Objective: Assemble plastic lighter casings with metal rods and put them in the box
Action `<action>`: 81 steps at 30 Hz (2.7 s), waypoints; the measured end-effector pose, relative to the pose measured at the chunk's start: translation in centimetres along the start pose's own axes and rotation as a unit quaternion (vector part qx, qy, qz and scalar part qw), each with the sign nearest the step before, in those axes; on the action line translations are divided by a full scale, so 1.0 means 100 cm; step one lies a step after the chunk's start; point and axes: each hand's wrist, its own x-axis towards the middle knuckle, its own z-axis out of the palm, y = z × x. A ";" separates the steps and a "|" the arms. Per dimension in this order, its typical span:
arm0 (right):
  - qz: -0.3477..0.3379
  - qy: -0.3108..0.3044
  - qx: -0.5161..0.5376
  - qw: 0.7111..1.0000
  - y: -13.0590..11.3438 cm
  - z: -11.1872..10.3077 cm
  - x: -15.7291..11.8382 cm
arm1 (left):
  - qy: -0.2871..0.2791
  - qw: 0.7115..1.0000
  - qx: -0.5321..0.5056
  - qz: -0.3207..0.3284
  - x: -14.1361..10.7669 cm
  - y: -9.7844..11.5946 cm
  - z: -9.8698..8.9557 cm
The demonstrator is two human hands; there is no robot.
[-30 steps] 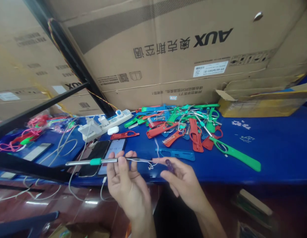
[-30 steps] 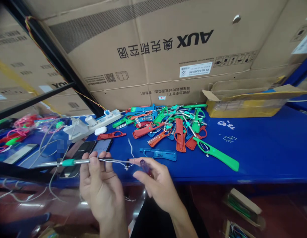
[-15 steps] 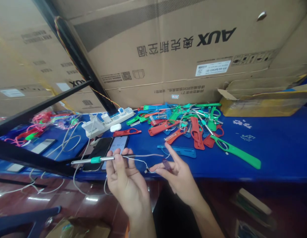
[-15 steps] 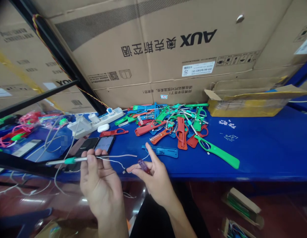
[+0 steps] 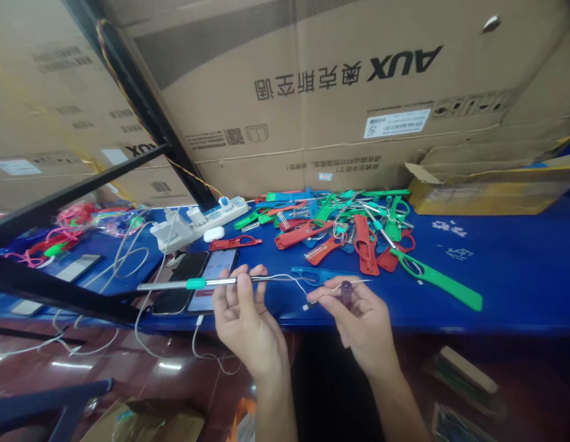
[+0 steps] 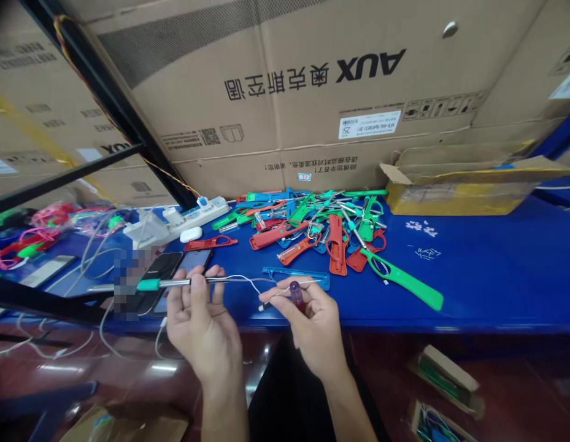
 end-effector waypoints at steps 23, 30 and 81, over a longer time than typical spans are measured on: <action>0.092 -0.041 -0.014 0.995 0.005 -0.007 0.007 | -0.013 0.999 0.011 0.027 -0.004 -0.003 0.002; 0.100 -0.030 0.042 0.994 0.008 0.003 0.002 | -0.013 0.999 0.017 0.038 0.000 -0.004 -0.002; 0.139 -0.127 0.199 0.962 0.019 0.021 0.000 | -0.019 0.996 -0.003 0.083 0.001 0.016 -0.006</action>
